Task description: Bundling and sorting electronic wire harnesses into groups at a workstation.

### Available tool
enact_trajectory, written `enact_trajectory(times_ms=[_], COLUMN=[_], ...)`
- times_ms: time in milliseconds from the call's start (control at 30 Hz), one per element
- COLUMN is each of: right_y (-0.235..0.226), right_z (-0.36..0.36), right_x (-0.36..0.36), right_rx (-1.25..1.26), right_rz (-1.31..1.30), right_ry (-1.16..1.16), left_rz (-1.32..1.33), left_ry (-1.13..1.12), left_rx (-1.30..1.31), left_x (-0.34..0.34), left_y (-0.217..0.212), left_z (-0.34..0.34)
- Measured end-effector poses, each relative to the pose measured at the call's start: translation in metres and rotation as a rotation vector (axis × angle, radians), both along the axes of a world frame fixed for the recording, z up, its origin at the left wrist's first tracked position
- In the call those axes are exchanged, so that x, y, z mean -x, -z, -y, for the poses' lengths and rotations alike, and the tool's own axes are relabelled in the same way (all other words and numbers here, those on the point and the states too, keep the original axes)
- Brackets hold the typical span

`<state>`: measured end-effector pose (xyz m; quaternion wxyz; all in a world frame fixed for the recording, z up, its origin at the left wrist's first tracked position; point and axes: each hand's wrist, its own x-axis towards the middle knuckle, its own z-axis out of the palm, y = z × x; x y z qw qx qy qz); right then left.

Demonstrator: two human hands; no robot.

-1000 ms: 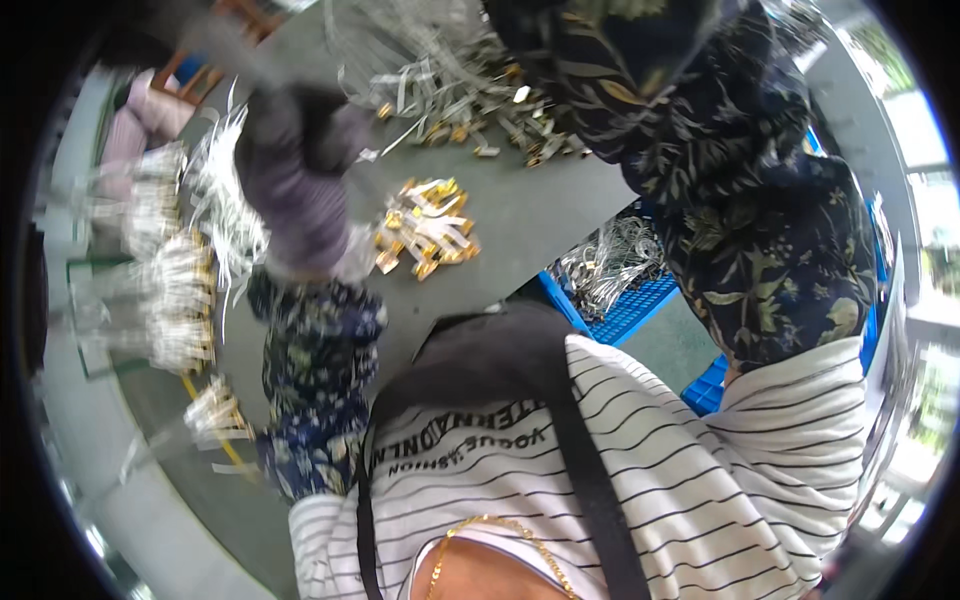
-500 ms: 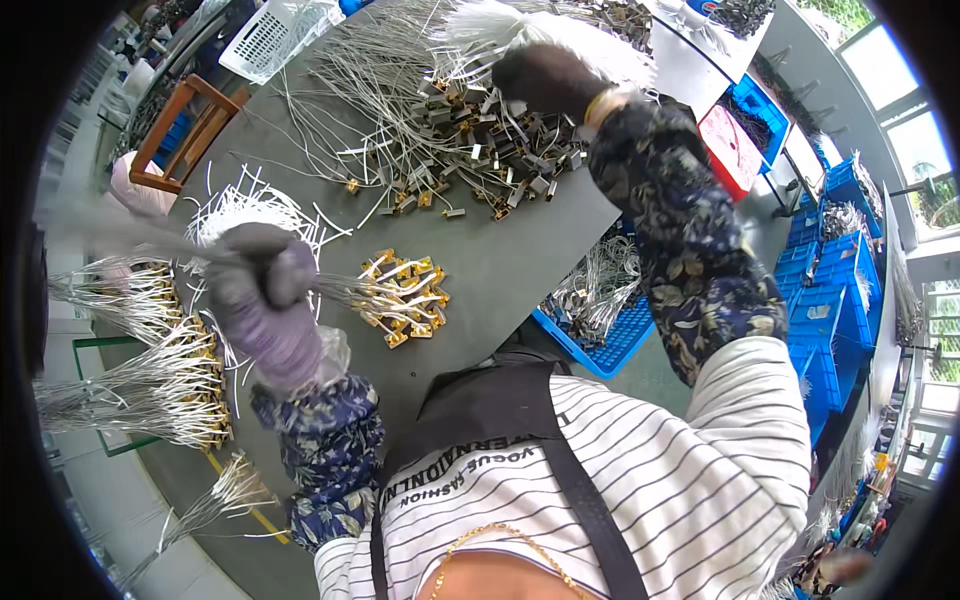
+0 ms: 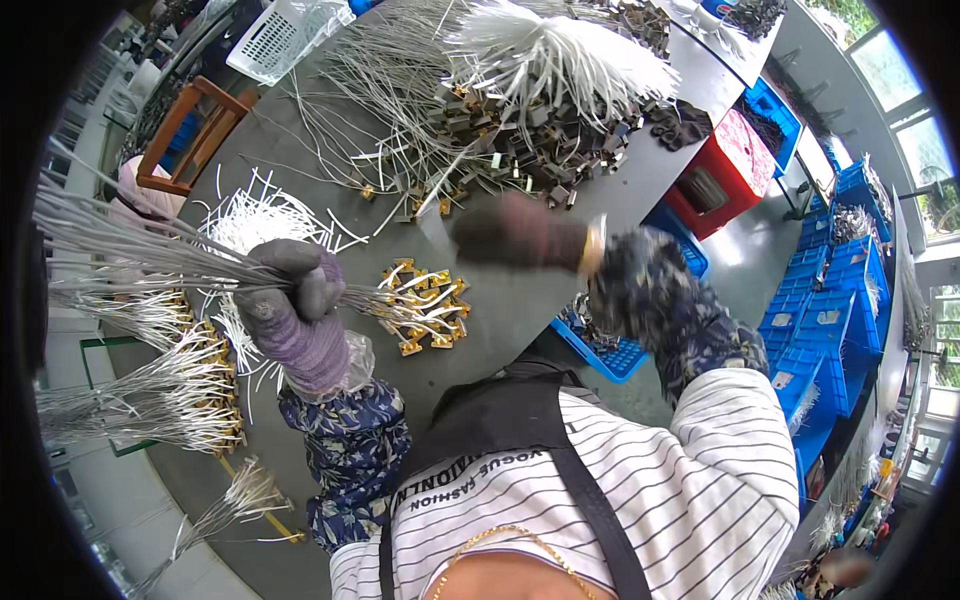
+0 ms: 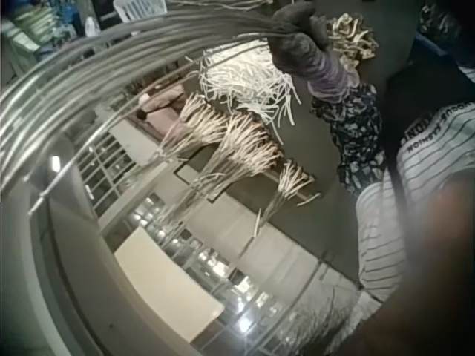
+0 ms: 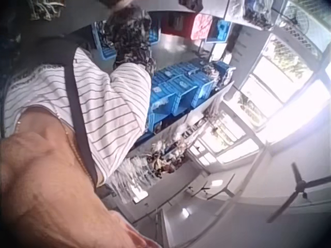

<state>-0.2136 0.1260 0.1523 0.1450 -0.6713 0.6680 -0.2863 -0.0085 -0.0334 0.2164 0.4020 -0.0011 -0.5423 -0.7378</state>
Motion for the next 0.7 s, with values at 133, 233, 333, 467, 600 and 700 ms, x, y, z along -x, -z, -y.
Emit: enact_trajectory(times_ms=[133,233,333,467,600,700], right_y=[-0.061,-0.116,-0.149,-0.165,-0.158,-0.153], right_z=[0.007,0.004,-0.002,-0.008,-0.029,-0.031], right_x=[-0.038,-0.039,-0.046,-0.053,-0.047,-0.041], right_rx=[0.296,0.256,0.194,-0.058,0.006,0.182], right_rz=[0.145,0.764,0.747,0.649,0.267,0.597], right_ry=[-0.163,0.171,0.204,-0.085,-0.228,-0.581], left_rz=[-0.035,-0.026,-0.034,0.025,-0.057,-0.057], left_ry=[0.283,0.525,0.651,0.685,0.464,0.310], left_rx=[-0.001,-0.053,-0.032,-0.030,-0.082,-0.166], left_x=[0.000,-0.002,-0.003,-0.003,-0.010,-0.014], left_y=[0.006,0.005,0.000,-0.008,-0.012,-0.009], left_z=[0.011,0.018,0.022,0.023,0.022,0.013])
